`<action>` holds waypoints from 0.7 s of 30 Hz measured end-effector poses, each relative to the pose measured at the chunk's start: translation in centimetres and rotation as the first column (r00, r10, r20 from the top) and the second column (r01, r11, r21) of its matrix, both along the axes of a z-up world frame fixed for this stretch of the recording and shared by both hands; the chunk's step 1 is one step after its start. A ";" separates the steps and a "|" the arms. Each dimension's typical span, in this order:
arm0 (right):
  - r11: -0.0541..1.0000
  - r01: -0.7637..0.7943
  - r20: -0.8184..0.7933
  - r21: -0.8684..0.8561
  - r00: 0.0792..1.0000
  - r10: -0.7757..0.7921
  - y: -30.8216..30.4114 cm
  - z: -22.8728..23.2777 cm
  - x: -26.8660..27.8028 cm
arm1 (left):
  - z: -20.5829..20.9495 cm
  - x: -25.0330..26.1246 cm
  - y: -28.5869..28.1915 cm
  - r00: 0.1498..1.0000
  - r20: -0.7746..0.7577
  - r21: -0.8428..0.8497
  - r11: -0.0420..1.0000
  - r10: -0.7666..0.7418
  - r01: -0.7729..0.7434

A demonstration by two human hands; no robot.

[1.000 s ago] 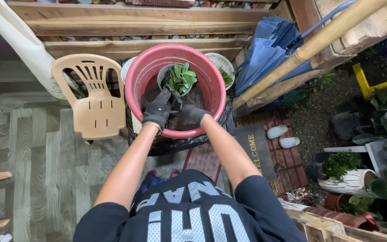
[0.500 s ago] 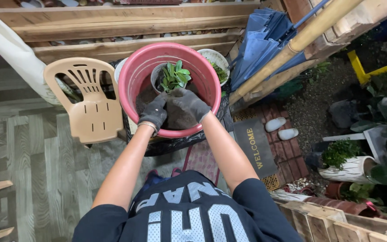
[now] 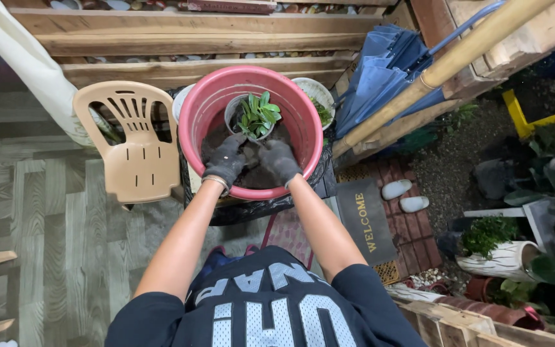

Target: Transplanting small plants into a larger pot with soil.

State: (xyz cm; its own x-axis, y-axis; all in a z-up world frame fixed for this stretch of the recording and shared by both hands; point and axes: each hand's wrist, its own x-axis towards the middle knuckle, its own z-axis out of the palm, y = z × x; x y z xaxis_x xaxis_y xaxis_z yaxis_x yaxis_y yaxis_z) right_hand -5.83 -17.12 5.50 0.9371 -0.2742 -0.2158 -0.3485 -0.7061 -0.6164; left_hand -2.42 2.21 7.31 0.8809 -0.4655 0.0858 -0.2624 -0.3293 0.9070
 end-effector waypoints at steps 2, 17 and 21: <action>0.953 0.135 0.042 0.273 0.988 -0.152 1.0 3.9 -1.0 | -0.6 0.0 0.0 0.998 0.055 0.204 0.979 -0.020 0.008; 0.963 -0.268 -0.061 -0.017 0.962 0.267 -6.5 -2.8 2.5 | 0.7 -0.2 0.0 0.984 0.141 -0.002 0.994 0.110 -0.111; 0.791 -0.513 -0.393 -0.335 0.838 0.377 -4.2 -2.7 2.3 | 1.7 -0.2 0.1 0.986 0.097 0.008 0.991 0.134 -0.135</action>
